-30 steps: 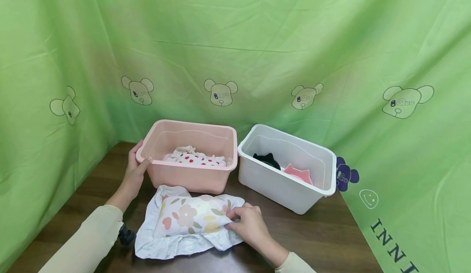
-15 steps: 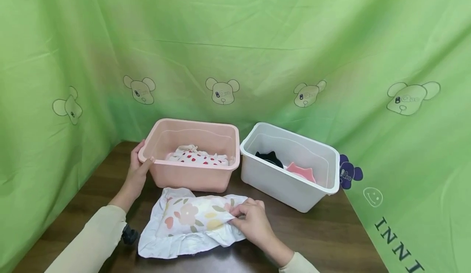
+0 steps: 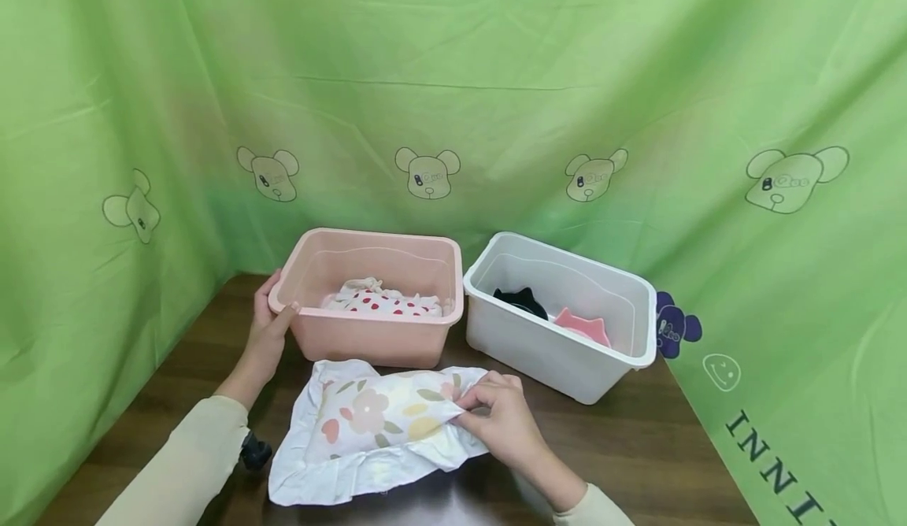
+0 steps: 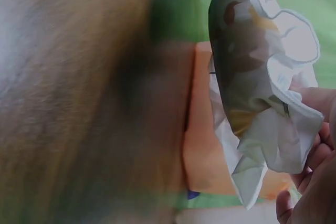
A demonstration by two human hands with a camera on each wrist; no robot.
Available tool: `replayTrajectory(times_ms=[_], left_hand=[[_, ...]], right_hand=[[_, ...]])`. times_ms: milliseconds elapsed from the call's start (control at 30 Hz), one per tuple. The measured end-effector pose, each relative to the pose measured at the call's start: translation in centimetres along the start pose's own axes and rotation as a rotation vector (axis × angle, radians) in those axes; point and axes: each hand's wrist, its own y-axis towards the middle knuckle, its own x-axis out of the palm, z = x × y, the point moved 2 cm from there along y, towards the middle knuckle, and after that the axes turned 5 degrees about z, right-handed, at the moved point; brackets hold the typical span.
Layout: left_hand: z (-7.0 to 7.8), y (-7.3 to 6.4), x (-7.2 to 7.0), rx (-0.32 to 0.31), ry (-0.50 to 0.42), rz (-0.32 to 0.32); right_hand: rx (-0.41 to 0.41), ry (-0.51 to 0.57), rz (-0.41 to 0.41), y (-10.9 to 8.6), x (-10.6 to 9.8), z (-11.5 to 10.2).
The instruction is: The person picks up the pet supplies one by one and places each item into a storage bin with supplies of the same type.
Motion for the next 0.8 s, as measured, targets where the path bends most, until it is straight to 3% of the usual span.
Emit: replayTrajectory(times_ms=[167, 467, 800], left_hand=[[-0.2, -0.2, -0.1, -0.011, 0.016, 0.016], [-0.1, 0.4, 0.3, 0.005, 0.053, 0.018], [0.1, 0.0, 0.8, -0.015, -0.073, 0.038]], right_hand=[[-0.007, 0.033, 0.011, 0.2, -1.2, -0.8], [0.055, 0.051, 0.038, 1.3, -3.4, -2.4], [0.090, 0.118, 0.064, 2.3, -5.8, -4.4]])
